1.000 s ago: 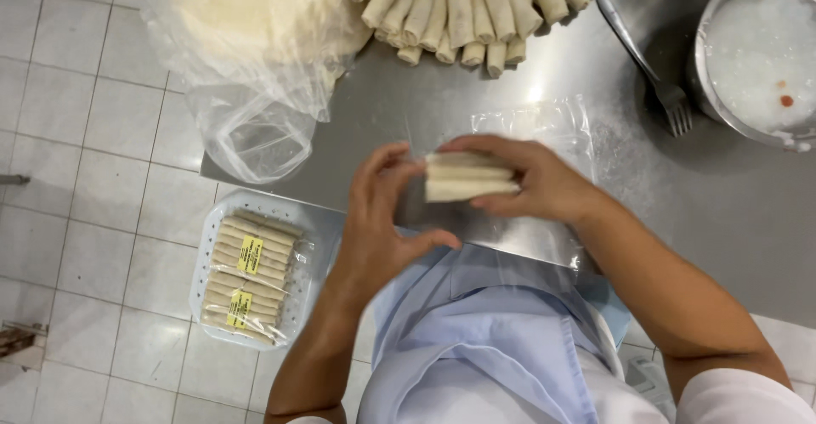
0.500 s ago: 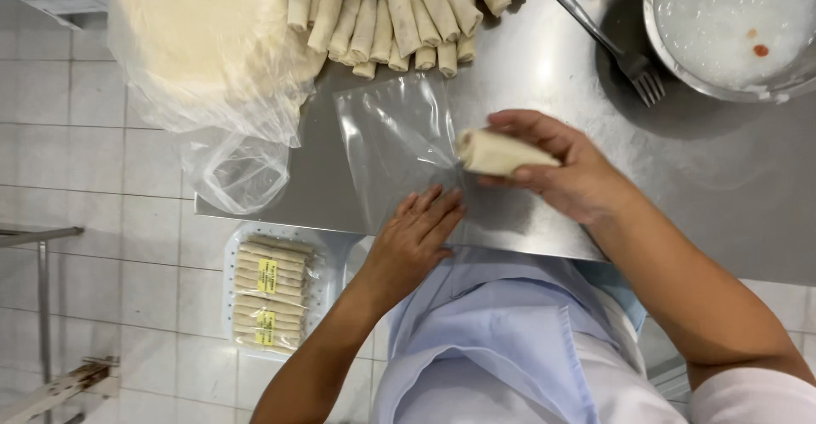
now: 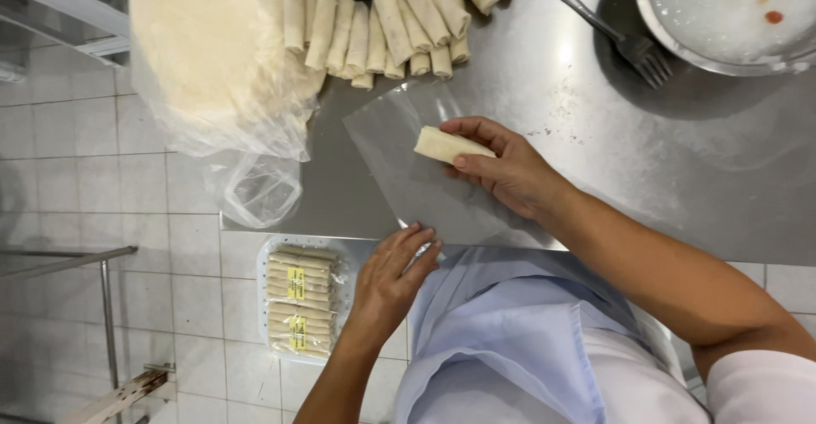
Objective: The person places several spring rolls into a plastic bag, applies a label to the bag, and then seals it using a heat sealer.
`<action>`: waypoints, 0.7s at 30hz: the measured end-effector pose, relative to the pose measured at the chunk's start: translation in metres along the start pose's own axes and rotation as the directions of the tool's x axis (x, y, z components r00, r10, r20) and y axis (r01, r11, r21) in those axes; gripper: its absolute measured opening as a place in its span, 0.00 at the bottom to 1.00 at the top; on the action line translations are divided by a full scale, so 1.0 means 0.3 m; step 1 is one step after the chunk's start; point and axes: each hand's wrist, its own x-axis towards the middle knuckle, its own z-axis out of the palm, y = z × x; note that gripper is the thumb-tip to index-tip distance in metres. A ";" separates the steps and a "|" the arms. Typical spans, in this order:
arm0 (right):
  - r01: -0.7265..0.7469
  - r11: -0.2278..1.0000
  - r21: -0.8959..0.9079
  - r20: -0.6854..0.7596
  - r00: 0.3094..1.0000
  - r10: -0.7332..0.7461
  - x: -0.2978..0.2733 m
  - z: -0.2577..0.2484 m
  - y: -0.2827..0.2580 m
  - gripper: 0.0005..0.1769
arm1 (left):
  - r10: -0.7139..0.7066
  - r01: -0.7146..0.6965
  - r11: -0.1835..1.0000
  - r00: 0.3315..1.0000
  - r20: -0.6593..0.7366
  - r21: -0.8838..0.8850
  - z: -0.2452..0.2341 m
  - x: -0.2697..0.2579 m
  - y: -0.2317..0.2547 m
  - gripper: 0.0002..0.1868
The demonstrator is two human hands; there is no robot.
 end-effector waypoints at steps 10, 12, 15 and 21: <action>-0.091 0.967 -0.237 0.203 0.969 0.141 -0.304 0.017 -0.032 0.44 | -0.259 0.254 0.966 0.960 -0.110 -0.056 0.185 0.044 -0.036 0.10; -0.122 0.982 -0.146 0.278 0.947 0.159 -0.335 0.015 -0.016 0.40 | -0.398 0.404 0.843 0.913 0.094 -0.355 0.079 0.196 0.034 0.17; -0.098 0.975 -0.201 0.176 0.975 0.134 -0.372 -0.102 0.006 0.41 | -0.299 0.335 0.898 0.940 0.163 -0.285 0.164 0.200 0.008 0.23; 0.002 0.907 -0.421 0.201 0.975 0.091 -0.453 -0.096 -0.145 0.41 | -0.252 0.358 0.862 0.917 0.309 -0.358 0.055 0.308 0.077 0.10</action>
